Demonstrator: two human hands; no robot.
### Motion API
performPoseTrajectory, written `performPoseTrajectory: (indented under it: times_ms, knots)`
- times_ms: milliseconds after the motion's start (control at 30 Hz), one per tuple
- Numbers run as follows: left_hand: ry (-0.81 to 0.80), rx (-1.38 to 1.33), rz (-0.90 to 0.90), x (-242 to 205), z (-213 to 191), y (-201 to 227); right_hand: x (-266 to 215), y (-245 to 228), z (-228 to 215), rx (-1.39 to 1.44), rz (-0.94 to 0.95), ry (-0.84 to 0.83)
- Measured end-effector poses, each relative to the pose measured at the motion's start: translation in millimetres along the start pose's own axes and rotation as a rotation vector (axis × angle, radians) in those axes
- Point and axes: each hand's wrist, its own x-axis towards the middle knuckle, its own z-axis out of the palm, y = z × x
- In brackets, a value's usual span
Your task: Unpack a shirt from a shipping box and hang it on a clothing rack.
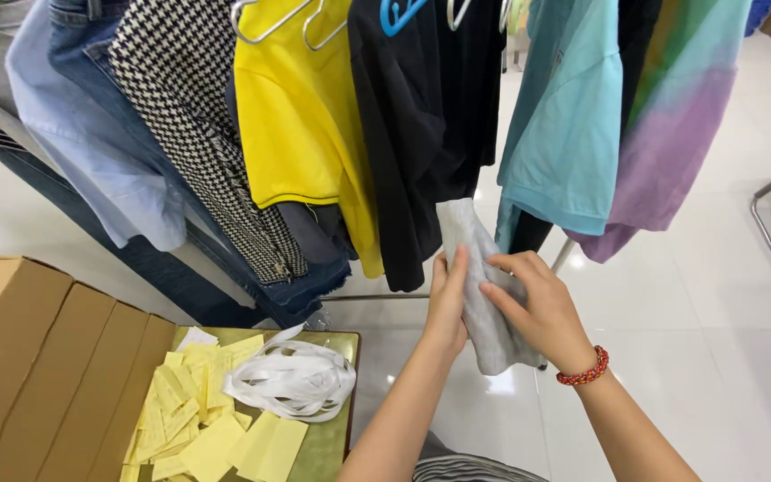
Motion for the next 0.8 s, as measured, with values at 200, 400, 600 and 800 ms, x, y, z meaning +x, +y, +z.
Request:
performPoseTrajectory:
  times_ms: [200,400,600,800]
  knots:
    - [0.017,0.139,0.033,-17,0,-35,-23,42,-16,0.099,-0.139,-0.101]
    - [-0.006,-0.034,-0.080,-23,-11,-49,-43,70,-46,0.292,-0.007,0.029]
    - [-0.039,-0.026,0.031,-46,-2,-43,-52,65,-67,0.352,0.128,0.062]
    - [-0.120,0.022,0.080,-74,16,-41,-55,59,-53,0.293,0.126,-0.055]
